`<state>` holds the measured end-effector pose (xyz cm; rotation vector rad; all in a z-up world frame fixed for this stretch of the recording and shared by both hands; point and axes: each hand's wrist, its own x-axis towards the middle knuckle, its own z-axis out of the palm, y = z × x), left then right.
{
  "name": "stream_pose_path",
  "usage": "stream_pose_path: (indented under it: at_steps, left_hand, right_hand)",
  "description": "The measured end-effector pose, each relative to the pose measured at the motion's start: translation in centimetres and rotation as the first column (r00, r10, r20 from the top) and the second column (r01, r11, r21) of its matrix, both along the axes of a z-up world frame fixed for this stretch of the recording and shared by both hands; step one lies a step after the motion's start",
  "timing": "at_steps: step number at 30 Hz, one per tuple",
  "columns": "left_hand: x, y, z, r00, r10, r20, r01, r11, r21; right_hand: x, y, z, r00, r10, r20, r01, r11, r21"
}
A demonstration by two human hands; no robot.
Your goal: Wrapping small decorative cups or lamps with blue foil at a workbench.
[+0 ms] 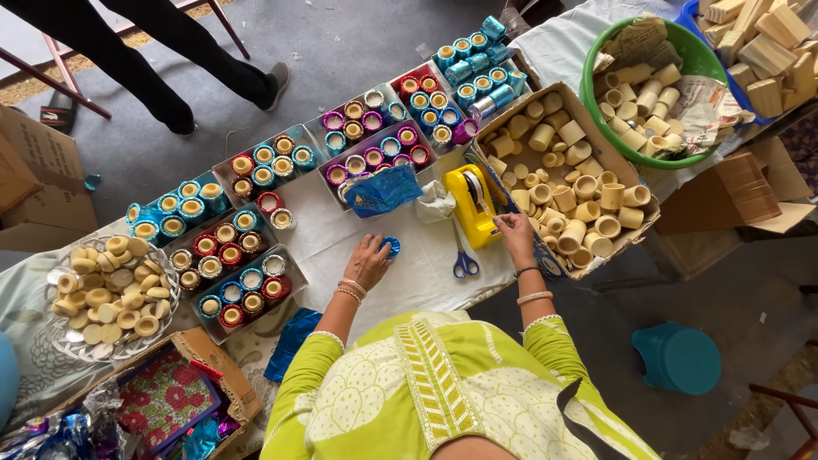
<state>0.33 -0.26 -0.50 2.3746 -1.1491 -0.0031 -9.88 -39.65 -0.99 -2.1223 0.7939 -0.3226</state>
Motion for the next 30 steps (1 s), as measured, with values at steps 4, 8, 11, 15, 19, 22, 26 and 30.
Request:
stream_pose_path:
  at_steps: [4, 8, 11, 15, 19, 22, 26, 30]
  left_hand:
    - [-0.3, -0.1, -1.5, 0.999, 0.016, 0.039, -0.016, 1.0, -0.002]
    - [-0.4, 0.1, -0.8, 0.999, 0.021, 0.047, -0.02, 1.0, -0.007]
    - [-0.5, 0.3, -0.2, 0.999, 0.017, 0.048, -0.018, 1.0, 0.01]
    - [-0.6, 0.6, 0.1, 0.999, 0.025, 0.045, -0.027, 0.999, 0.037]
    - [-0.7, 0.9, 0.2, 0.998, 0.021, 0.052, -0.024, 0.999, 0.045]
    - [-0.7, 0.9, 0.3, 0.998, 0.002, 0.066, -0.006, 0.998, 0.058]
    - [-0.7, 1.0, 0.6, 0.998, -0.022, 0.053, 0.017, 0.996, 0.092]
    - [-0.7, 1.2, 0.2, 0.998, -0.028, 0.047, 0.024, 0.996, 0.086]
  right_hand:
    - [-0.6, 0.3, 0.7, 0.994, 0.017, 0.108, -0.026, 0.996, 0.082]
    - [-1.2, 1.8, 2.6, 0.997, -0.074, -0.001, 0.072, 0.964, 0.256]
    - [-1.9, 1.0, -0.2, 0.993, -0.102, 0.065, 0.067, 0.911, 0.408]
    - [-3.0, -0.1, -3.2, 0.962, -0.165, 0.217, 0.025, 0.847, 0.531]
    - [-3.9, 0.1, -4.6, 0.96, -0.187, 0.208, 0.045, 0.837, 0.546]
    - [-4.7, 0.1, -6.8, 0.959, -0.215, 0.187, 0.062, 0.798, 0.6]
    - [-5.0, 0.5, -8.2, 0.931, -0.303, 0.204, 0.067, 0.691, 0.72]
    - [-5.4, 1.0, -9.2, 0.913, -0.345, 0.218, 0.045, 0.616, 0.787]
